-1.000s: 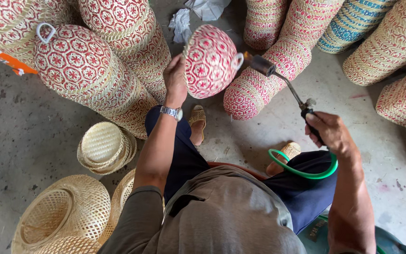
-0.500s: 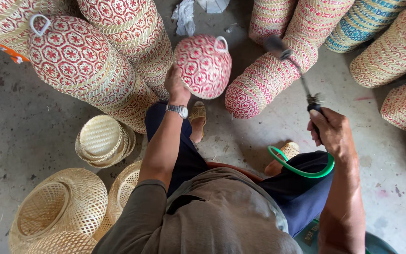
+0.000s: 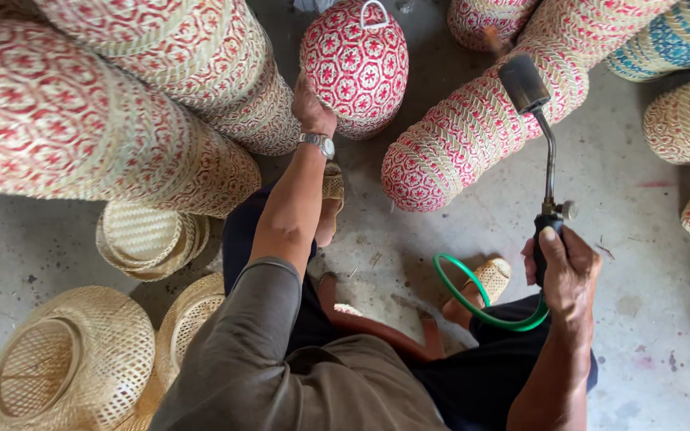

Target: The person uses a blowtorch to apply heat to the surface of woven baskets. They rotate each basket to cover different areas and then place the treated basket aside before picking up another one.

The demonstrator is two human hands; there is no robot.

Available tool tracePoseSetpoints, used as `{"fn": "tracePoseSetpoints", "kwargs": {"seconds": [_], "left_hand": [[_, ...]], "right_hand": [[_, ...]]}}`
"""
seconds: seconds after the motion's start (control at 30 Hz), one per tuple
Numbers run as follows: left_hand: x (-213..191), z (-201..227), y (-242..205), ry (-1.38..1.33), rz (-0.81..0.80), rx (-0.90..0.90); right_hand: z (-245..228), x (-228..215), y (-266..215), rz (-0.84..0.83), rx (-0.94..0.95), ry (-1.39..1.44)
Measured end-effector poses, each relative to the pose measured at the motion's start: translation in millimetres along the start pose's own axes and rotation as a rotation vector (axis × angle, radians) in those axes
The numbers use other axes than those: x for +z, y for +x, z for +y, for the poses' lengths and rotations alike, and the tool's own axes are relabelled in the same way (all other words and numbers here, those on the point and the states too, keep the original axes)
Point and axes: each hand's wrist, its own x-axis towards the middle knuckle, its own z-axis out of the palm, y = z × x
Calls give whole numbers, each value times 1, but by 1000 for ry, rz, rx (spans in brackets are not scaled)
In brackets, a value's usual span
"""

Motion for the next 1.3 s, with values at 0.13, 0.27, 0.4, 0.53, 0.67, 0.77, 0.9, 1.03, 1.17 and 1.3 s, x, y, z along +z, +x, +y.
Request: {"fn": "tracePoseSetpoints", "kwargs": {"seconds": [0.13, 0.27, 0.4, 0.53, 0.67, 0.77, 0.9, 1.03, 1.17, 1.3], "left_hand": [[-16, -48, 33, 55, -62, -41], [-33, -81, 56, 121, 32, -108], [-46, -88, 64, 347, 198, -80], [-56, -86, 40, 1502, 196, 472], [-45, -92, 20, 1970, -411, 737], [-28, -98, 32, 2024, -516, 615], [-20, -104, 38, 2215, -433, 470], [-63, -122, -51, 1726, -522, 684], [-108, -123, -156, 1779, -804, 523], [-99, -131, -174, 1921, -1200, 562]], "right_hand": [[8, 8, 19, -10, 98, -16], [15, 9, 27, -28, 171, -81], [20, 11, 33, -13, 171, -115], [23, 12, 38, -4, 170, -110], [22, 15, 40, 15, 161, -108], [19, 16, 40, 31, 177, -122], [16, 17, 40, 41, 201, -113], [15, 16, 43, 69, 224, -77], [17, 15, 40, 111, 202, -14], [23, 8, 35, 139, 218, -31]]}}
